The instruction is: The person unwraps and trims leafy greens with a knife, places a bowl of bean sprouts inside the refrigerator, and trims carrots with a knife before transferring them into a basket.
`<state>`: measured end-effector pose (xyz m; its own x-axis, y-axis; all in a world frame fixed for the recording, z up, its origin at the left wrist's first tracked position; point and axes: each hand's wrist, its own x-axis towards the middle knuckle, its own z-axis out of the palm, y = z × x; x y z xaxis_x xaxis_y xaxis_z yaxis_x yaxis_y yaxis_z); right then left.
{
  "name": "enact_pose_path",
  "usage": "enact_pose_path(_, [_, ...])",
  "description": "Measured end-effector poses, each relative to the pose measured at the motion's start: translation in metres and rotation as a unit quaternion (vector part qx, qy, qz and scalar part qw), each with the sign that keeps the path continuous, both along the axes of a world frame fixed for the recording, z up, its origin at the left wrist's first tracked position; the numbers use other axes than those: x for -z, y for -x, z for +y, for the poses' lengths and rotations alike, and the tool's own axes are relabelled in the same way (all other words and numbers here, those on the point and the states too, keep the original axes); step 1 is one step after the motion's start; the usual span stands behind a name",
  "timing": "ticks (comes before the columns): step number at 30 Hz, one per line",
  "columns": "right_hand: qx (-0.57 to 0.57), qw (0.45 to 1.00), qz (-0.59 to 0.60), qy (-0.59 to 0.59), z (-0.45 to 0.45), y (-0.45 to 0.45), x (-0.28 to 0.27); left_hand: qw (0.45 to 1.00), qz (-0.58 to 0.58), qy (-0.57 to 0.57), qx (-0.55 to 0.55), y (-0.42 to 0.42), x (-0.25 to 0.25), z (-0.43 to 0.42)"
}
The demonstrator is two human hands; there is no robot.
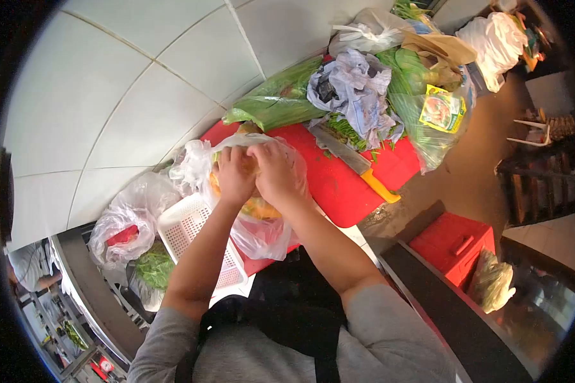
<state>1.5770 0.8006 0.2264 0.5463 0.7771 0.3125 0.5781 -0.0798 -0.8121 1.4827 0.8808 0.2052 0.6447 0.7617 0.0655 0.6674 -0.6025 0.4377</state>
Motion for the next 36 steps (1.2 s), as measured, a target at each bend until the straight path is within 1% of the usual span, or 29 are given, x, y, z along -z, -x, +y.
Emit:
enact_pose_path(3, [-0.013,1.000,0.015,0.004,0.011,0.004,-0.012,0.993,0.003,-0.111,-0.025,0.009,-0.014,0.026])
enact_pose_path(4, [-0.002,1.000,0.013,0.025,0.013,0.002,-0.016,0.988,0.039,-0.144,-0.048,0.017,-0.020,0.042])
enact_pose_path(5, [0.007,0.999,0.011,0.046,0.013,-0.004,-0.019,0.979,0.099,-0.159,-0.082,0.031,-0.024,0.064])
enact_pose_path(6, [0.016,0.997,0.010,0.068,0.013,-0.010,-0.019,0.978,0.077,-0.181,-0.077,0.044,-0.030,0.081])
enact_pose_path(7, [0.019,0.997,0.018,0.067,0.011,-0.019,-0.014,0.975,0.133,-0.158,-0.081,0.059,-0.034,0.100])
enact_pose_path(8, [0.045,0.998,0.007,0.053,0.010,-0.029,0.001,0.972,0.144,-0.152,-0.105,0.070,-0.036,0.114])
enact_pose_path(9, [0.047,0.998,-0.025,0.023,0.007,-0.045,0.019,0.975,0.158,-0.111,-0.112,0.085,-0.031,0.131])
enact_pose_path(10, [0.047,0.998,-0.019,0.049,0.000,-0.057,0.030,0.976,0.170,-0.068,-0.121,0.097,-0.022,0.145])
enact_pose_path(11, [0.068,0.996,0.002,0.055,-0.002,-0.066,0.039,0.976,0.163,-0.078,-0.121,0.104,-0.014,0.153])
enact_pose_path(13, [0.100,0.989,0.035,0.103,-0.012,-0.077,0.070,0.976,0.154,-0.096,-0.123,0.124,0.001,0.160])
enact_pose_path(16, [0.124,0.972,0.151,0.128,-0.026,-0.081,0.135,0.962,0.189,-0.081,-0.180,0.161,0.011,0.169])
enact_pose_path(18, [0.148,0.957,0.192,0.158,-0.033,-0.083,0.163,0.958,0.187,-0.089,-0.201,0.198,0.015,0.183])
enact_pose_path(19, [0.160,0.948,0.212,0.173,-0.035,-0.084,0.170,0.955,0.186,-0.081,-0.217,0.215,0.012,0.192])
enact_pose_path(21, [0.165,0.920,0.311,0.173,-0.033,-0.090,0.163,0.947,0.191,-0.061,-0.252,0.233,0.000,0.200])
enact_pose_path(22, [0.167,0.902,0.357,0.175,-0.032,-0.094,0.160,0.954,0.156,-0.028,-0.253,0.241,0.002,0.208])
enact_pose_path(24, [0.134,0.888,0.406,0.167,-0.030,-0.098,0.158,0.962,0.084,0.040,-0.256,0.258,0.009,0.229])
enact_pose_path(25, [0.124,0.874,0.442,0.161,-0.031,-0.100,0.151,0.952,0.057,0.151,-0.260,0.259,0.006,0.232])
enact_pose_path(26, [0.114,0.857,0.478,0.154,-0.030,-0.101,0.141,0.930,0.027,0.259,-0.259,0.254,-0.005,0.234])
enact_pose_path(27, [0.073,0.846,0.504,0.159,-0.032,-0.101,0.129,0.896,-0.005,0.363,-0.255,0.251,-0.016,0.232])
enact_pose_path(29, [0.005,0.853,0.484,0.194,-0.035,-0.097,0.114,0.958,-0.020,0.248,-0.140,0.236,-0.048,0.207])
enact_pose_path(30, [-0.027,0.855,0.473,0.209,-0.037,-0.096,0.107,0.979,-0.027,0.187,-0.079,0.220,-0.068,0.191])
enact_pose_path(31, [-0.026,0.855,0.482,0.191,-0.039,-0.095,0.097,0.998,-0.053,0.023,-0.018,0.193,-0.096,0.172])
enact_pose_path(32, [-0.025,0.853,0.492,0.172,-0.043,-0.091,0.087,0.986,-0.074,-0.142,0.043,0.165,-0.113,0.153])
enact_pose_path(33, [-0.023,0.851,0.502,0.154,-0.048,-0.086,0.082,0.989,-0.092,-0.061,0.097,0.146,-0.107,0.140])
enact_pose_path(34, [0.008,0.881,0.450,0.149,-0.056,-0.083,0.082,0.982,-0.110,0.021,0.149,0.131,-0.095,0.128])
enact_pose_path(35, [0.040,0.907,0.394,0.144,-0.068,-0.084,0.083,0.983,0.003,0.075,0.167,0.121,-0.069,0.119])
enact_pose_path(36, [0.071,0.930,0.335,0.137,-0.081,-0.089,0.085,0.968,0.113,0.127,0.183,0.111,-0.036,0.114])
